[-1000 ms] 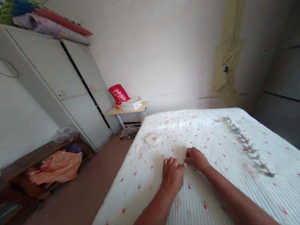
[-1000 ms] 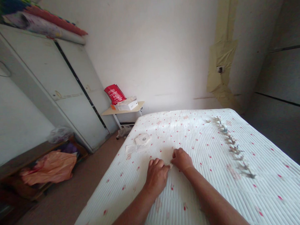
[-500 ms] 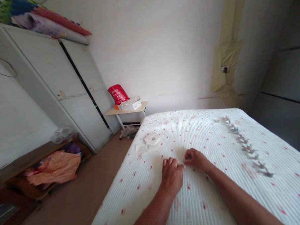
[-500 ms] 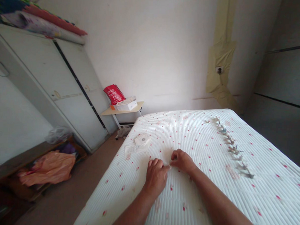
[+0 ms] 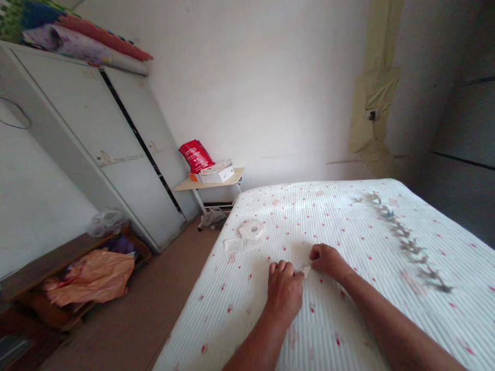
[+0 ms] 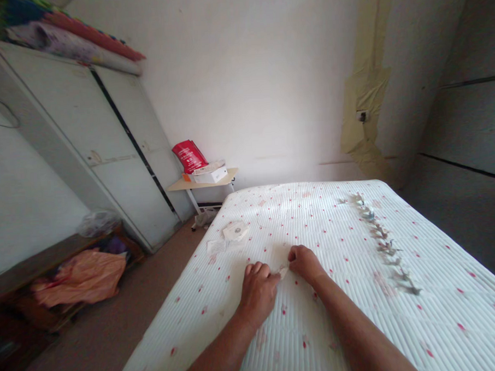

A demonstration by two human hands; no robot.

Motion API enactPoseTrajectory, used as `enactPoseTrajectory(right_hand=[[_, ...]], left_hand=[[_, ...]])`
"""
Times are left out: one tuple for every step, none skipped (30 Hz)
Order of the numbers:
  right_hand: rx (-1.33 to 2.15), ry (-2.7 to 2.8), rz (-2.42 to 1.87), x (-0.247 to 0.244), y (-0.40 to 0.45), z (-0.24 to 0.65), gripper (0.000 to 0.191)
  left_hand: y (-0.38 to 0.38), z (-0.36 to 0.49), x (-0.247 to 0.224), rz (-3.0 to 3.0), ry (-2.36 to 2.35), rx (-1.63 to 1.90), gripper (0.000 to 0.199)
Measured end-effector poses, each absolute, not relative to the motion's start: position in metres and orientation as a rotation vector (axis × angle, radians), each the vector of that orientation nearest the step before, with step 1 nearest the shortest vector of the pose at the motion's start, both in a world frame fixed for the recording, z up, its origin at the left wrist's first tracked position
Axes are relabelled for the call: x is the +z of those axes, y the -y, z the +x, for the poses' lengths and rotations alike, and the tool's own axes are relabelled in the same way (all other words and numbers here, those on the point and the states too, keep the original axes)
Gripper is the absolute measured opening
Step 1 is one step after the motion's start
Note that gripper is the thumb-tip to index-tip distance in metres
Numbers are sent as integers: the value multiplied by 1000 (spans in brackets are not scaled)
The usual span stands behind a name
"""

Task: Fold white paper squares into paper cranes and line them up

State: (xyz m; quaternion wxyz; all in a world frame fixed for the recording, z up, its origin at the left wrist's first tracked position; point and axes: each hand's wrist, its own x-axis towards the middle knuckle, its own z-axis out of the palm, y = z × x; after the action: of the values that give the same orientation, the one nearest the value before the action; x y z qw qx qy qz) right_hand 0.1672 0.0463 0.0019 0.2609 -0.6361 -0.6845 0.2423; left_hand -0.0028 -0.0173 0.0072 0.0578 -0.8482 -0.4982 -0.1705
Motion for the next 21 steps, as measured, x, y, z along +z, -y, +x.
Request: enactPoseTrajectory(right_hand=[[673,1831,-1716,3,-46,167,12],[712,1798,-1695,4,-44,165,12],[758,1771,-1666,5,-43,163,12],[883,1673,-1612,7,-41,160,12],[1023,1592,-1537,7,-39,156,13],[1145,1550,-1492,8,-37,152,13],[1214,1533,-1496,8,-36,148,13],[1238,1540,-1537,8,-35,145,14],[1235,1565,-1571,7,-35,142,15],[1212,1605,-1604,7,-35,141,16],[1181,1650,-1623,7,-35,140,17],[1153,1695,-1630,8,-36,139,18],[1134,1734,-1633,9,-36,139,18],[1126,1760,-1639,10,-36,140,19],[1130,1775,-1646,11,-36,140,19],[1142,1783,-1651,12,-35,140,19],[1154,1788,-1653,13,-35,141,20],[1162,1790,-1653,13,-35,140,20],[1166,1793,-1650,13,-35,140,19],[1166,1796,-1647,13,-35,140,19],[1165,1798,-1647,12,-36,140,19]], left_hand=[[17,-3,7,-2567,1510,-515,22],[17,-3,6,-2564,1509,-516,23],[17,-2,6,-2564,1507,-519,23],[17,-2,5,-2564,1506,-521,24],[16,-2,5,-2566,1505,-524,24],[16,-1,4,-2567,1507,-526,23],[16,-1,4,-2566,1510,-530,23],[16,-1,4,-2565,1515,-535,22],[16,-1,5,-2567,1517,-542,22],[17,-2,5,-2572,1518,-550,22],[17,-4,6,-2582,1516,-561,22],[18,-7,6,-2595,1515,-577,22],[19,-11,6,-2613,1513,-599,21],[20,-15,6,-2629,1520,-631,19],[20,-20,5,-2636,1537,-676,16],[20,-25,4,-2647,1556,-727,15],[20,-29,3,-2646,1584,-795,16],[19,-33,1,-2633,1626,-874,18],[17,-36,0,-2622,1680,-947,19],[14,-38,0,-2602,1747,-1016,20],[11,-39,-1,-2562,1829,-1085,20]])
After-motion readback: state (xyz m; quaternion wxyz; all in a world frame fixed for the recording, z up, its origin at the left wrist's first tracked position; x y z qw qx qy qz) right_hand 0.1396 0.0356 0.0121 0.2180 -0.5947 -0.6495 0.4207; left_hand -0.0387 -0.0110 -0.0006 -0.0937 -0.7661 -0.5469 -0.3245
